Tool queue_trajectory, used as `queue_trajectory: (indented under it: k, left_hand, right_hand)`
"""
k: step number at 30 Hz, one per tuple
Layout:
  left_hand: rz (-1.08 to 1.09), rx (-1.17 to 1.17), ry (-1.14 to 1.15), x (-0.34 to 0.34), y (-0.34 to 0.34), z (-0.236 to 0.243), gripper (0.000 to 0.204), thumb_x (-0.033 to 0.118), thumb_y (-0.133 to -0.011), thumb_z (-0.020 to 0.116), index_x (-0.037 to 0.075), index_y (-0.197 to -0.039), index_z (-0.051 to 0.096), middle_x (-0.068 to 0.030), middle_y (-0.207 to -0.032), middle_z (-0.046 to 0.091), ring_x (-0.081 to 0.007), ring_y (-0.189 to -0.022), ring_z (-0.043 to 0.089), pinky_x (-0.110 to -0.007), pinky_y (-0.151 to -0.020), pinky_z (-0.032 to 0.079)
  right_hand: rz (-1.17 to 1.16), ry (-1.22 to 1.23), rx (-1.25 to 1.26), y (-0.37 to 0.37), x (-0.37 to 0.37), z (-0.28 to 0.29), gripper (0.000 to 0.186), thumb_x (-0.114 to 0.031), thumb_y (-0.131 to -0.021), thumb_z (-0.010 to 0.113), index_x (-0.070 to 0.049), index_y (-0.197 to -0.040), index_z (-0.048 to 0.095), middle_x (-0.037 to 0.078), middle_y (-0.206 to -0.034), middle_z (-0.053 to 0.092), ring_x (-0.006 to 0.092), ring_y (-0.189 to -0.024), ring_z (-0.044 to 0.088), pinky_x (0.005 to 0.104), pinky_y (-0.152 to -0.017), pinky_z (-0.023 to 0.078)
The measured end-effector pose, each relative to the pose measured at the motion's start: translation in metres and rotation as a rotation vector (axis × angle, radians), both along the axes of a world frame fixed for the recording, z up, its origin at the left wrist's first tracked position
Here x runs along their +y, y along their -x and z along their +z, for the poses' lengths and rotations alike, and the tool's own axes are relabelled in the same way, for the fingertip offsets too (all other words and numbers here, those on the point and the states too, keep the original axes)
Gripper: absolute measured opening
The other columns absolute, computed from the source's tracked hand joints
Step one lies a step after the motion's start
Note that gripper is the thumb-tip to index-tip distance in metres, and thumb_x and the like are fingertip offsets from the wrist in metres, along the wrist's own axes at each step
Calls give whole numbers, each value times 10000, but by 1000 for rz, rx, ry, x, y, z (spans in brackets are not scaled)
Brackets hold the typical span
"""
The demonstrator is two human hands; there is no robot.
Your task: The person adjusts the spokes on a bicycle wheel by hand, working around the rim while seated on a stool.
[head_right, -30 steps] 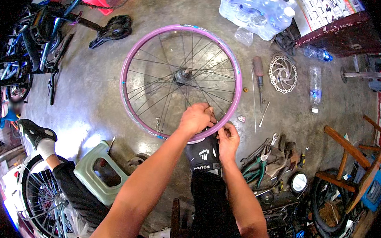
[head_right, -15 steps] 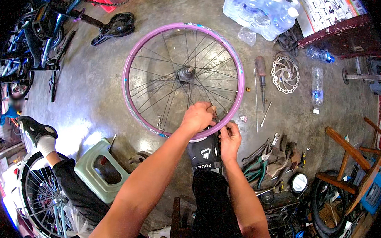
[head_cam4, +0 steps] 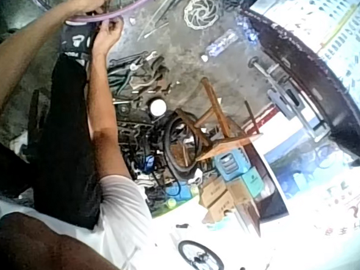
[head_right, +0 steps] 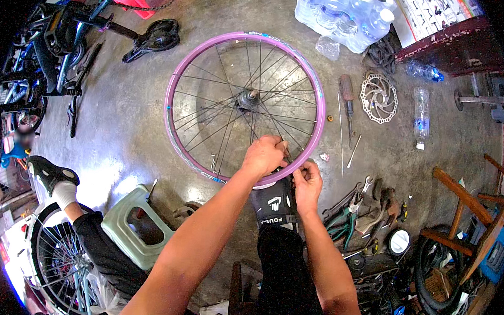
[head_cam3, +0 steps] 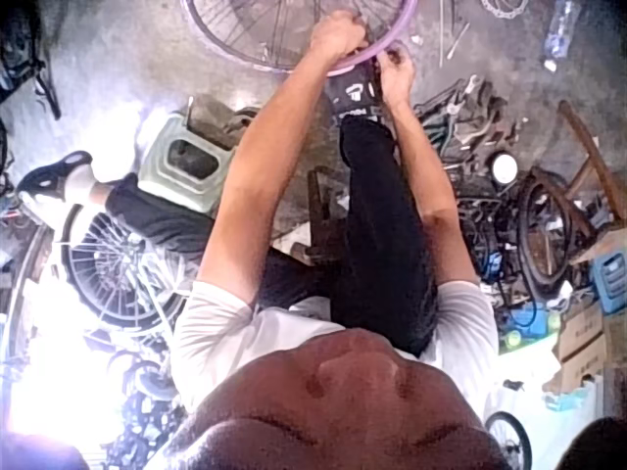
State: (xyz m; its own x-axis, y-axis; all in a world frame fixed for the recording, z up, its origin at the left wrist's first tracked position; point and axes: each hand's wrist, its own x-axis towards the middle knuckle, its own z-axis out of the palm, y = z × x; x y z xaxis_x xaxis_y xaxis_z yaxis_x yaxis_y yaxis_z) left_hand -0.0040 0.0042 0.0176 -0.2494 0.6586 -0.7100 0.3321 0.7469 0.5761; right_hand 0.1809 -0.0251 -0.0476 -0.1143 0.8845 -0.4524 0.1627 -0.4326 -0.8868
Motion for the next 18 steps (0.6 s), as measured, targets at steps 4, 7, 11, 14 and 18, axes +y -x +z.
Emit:
queue_trajectory:
  k: [4, 7, 11, 14, 18]
  left_hand:
    - [-2, 24, 5, 0, -2, -2, 352, 314, -1026, 546, 43, -957, 760, -130, -936, 793, -238, -862, 795, -404, -882, 565]
    - [-16, 42, 10, 1, -2, 0, 358, 318, -1026, 541, 46, -956, 763, -132, -926, 793, -246, -875, 792, -411, -889, 565]
    - [-18, 52, 11, 1, -2, 1, 369, 327, -1026, 531, 50, -960, 766, -132, -907, 792, -255, -886, 789, -417, -896, 564]
    - [-23, 67, 10, 0, -2, 1, 370, 332, -1026, 528, 58, -968, 770, -121, -866, 791, -254, -882, 788, -414, -896, 562]
    - [-24, 65, 28, 3, -3, 4, 366, 333, -1026, 529, 64, -975, 773, -107, -822, 787, -250, -875, 787, -409, -893, 560]
  right_hand:
    - [-13, 30, -1, 1, 1, 0, 113, -104, -988, 720, -19, -1018, 653, -23, -787, 573, 67, -643, 524, 234, -558, 438]
    - [-9, 0, -2, 1, 0, 1, 110, -97, -986, 719, -19, -1015, 647, -20, -782, 577, 65, -649, 528, 233, -557, 436]
    - [26, -66, -21, -2, 0, -4, 122, -112, -990, 724, -19, -1011, 647, -18, -787, 578, 64, -655, 535, 231, -554, 438]
    - [0, 5, 6, 2, 2, 3, 120, -114, -995, 721, -17, -992, 651, -9, -833, 593, 67, -663, 540, 232, -558, 443]
    - [8, 6, -6, 1, 3, 8, 98, -107, -1000, 711, -20, -997, 666, 8, -868, 607, 78, -667, 549, 237, -570, 457]
